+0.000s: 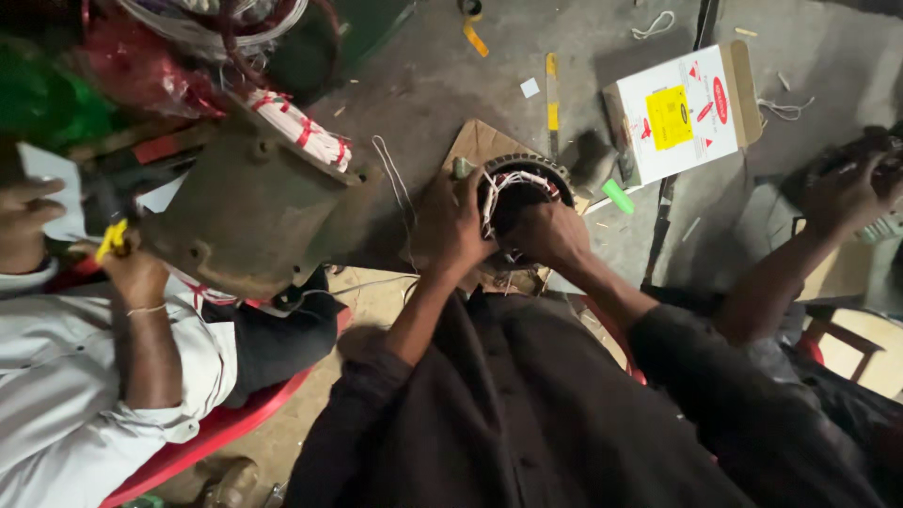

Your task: The person winds white wire around the slots of a motor stator by hand. They use a hammer to tap the wire into place and a pair of scissors to cut the wire.

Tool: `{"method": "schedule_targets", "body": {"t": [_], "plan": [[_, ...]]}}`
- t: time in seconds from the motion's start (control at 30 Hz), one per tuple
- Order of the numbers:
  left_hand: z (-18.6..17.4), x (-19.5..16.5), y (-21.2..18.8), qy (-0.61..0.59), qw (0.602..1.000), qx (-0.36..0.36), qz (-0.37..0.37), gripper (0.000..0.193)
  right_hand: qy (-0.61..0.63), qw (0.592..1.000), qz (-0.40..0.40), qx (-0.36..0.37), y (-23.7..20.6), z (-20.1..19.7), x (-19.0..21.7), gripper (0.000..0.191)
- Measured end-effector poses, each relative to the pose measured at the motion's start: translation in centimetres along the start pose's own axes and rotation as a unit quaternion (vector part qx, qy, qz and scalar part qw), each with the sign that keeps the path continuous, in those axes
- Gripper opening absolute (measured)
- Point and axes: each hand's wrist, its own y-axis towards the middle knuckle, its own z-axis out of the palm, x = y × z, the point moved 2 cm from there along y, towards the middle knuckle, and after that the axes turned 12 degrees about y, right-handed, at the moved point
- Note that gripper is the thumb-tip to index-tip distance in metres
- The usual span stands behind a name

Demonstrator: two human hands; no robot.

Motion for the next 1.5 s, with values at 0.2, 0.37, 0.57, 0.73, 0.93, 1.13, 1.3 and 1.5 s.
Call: {"method": "schedule_targets", "body": {"t": [0.2, 0.37, 0.57, 0.73, 0.93, 1.13, 1.3, 1.5], "plan": [[1.8, 0.2, -0.3, 0.044, 0.999, 0.012, 0.026, 0.130, 0.049, 0.998, 0.019, -0.044, -1.3, 0.0, 0.5, 0.024], [-0.6, -1.3, -1.4, 0.061, 0.991, -0.020, 0.120, 0.074, 0.125, 0.989, -0.036, -0.071, -5.3, 1.2, -0.2, 0.033], [-0.9, -2.4, -2.8, 0.120, 0.971, 0.070, 0.193, 0.019, 0.164, 0.966, -0.168, -0.105, -12.2, 2.5, 0.7, 0.053], [-0.5, -2.1, -3.6, 0.106, 0.977, 0.009, 0.184, 0.013, 0.115, 0.987, -0.027, -0.104, -9.1, -1.3, -0.1, 0.025], [-0.4, -1.7, -5.6, 0.088, 0.980, 0.002, 0.176, 0.014, -0.139, 0.982, -0.102, 0.074, 2.2, 0.3, -1.8, 0.022], [-0.6, -1.5, -6.6, 0.114, 0.981, 0.018, 0.159, 0.014, -0.193, 0.956, -0.125, 0.181, 4.5, 1.8, -1.2, 0.045], [-1.1, -1.8, -6.6, 0.103, 0.982, -0.002, 0.161, 0.031, -0.151, 0.943, -0.048, 0.291, 4.3, -0.7, -0.5, 0.051], [-1.4, -2.1, -6.5, 0.100, 0.985, 0.044, 0.136, 0.016, -0.094, 0.977, -0.125, 0.143, 2.8, -0.6, -1.5, 0.047]]}}
